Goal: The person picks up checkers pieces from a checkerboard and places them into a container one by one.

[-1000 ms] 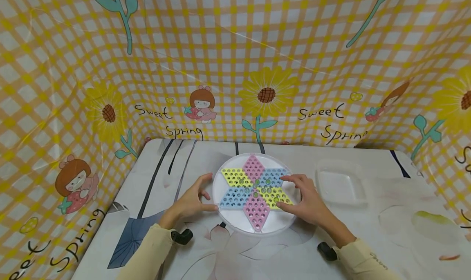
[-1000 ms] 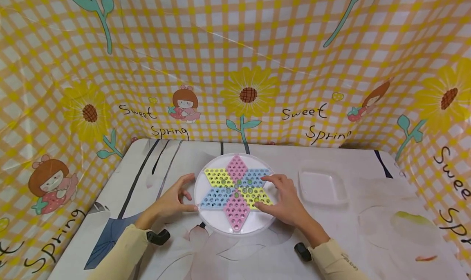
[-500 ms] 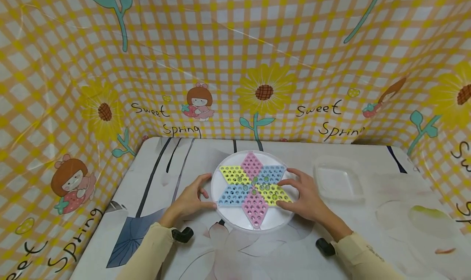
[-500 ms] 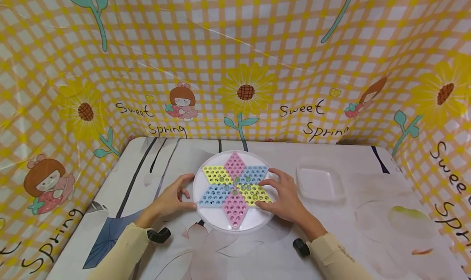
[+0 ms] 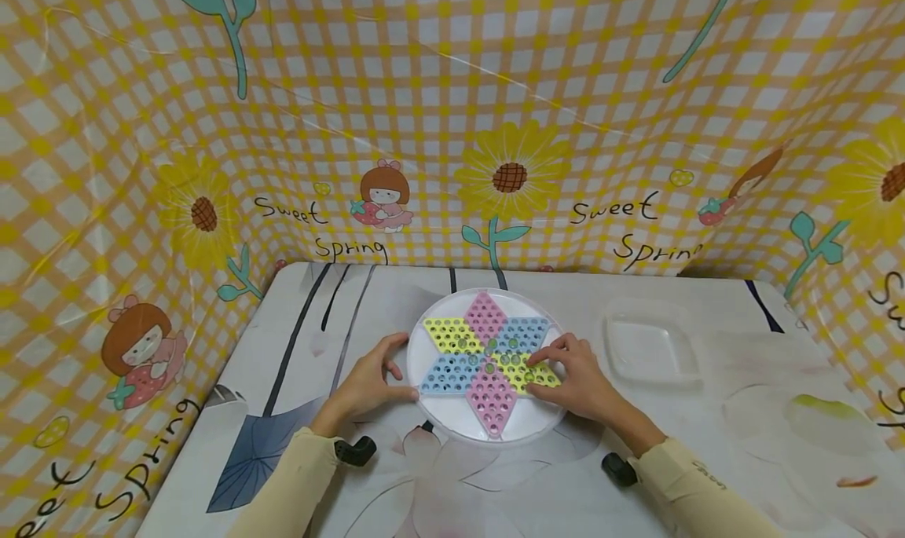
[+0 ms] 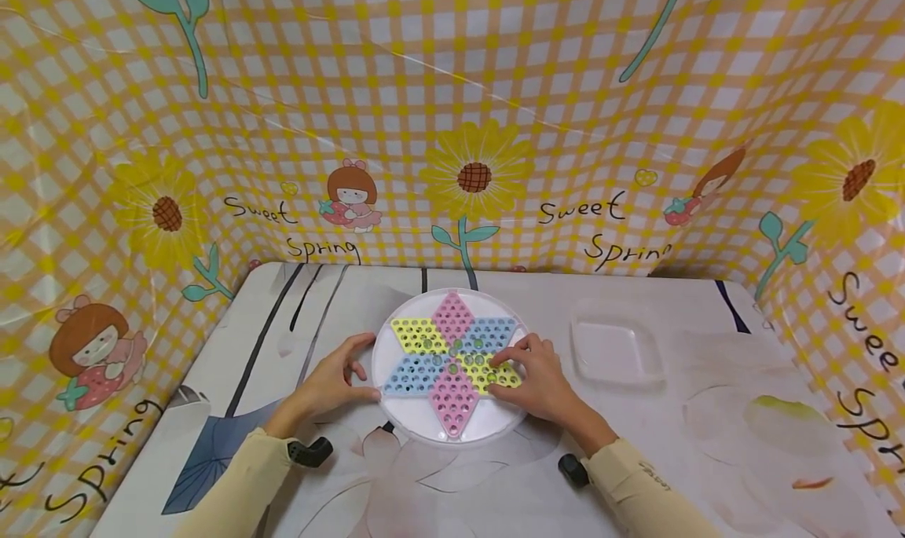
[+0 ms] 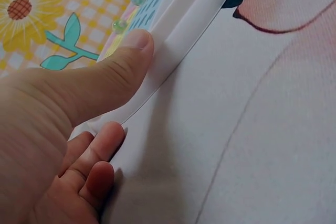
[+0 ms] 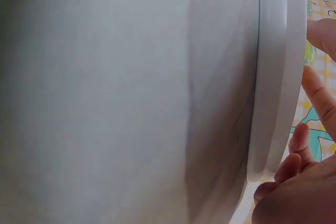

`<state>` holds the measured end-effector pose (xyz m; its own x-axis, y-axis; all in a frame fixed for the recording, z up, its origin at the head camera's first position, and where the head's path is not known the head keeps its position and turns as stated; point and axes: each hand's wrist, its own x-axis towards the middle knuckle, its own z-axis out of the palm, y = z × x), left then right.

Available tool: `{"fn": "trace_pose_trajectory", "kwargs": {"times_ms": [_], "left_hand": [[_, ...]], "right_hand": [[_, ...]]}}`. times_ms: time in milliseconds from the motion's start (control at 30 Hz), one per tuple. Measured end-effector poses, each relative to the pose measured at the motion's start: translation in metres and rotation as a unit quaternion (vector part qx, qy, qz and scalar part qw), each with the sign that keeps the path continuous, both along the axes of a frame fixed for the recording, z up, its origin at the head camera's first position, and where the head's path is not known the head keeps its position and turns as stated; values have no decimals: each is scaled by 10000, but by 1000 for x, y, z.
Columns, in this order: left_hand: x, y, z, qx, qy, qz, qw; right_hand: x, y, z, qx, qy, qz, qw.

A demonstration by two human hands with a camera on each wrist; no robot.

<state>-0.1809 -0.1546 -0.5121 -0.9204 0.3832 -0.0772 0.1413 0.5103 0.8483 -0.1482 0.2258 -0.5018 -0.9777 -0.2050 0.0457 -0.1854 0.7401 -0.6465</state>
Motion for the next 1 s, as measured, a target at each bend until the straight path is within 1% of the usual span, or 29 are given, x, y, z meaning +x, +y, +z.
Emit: {"fn": "trace_pose_trajectory", "kwargs": {"times_ms": [233, 467, 600, 800, 900, 1000], "left_hand": [[-1, 2, 2, -61, -85, 90, 9999], [-1, 2, 2, -146, -94, 73, 9998], [-1, 3, 3, -219, 10, 85, 9997], [-2, 4, 4, -233, 61, 83, 9997], [-2, 3, 4, -238, 67, 72, 9997], [-1, 3, 3, -244, 61, 52, 9997]], "right_hand": [[-6, 1, 1, -31, -306, 63, 9995], [-8, 2, 4, -138, -400, 233, 9988], [-7, 3, 6, -148, -409, 269, 9987], [-8, 3, 5, -115, -417, 280, 9987], [-10, 5, 7, -134, -441, 374, 9982], [-11, 7, 12, -217, -440, 493, 9976]]}}
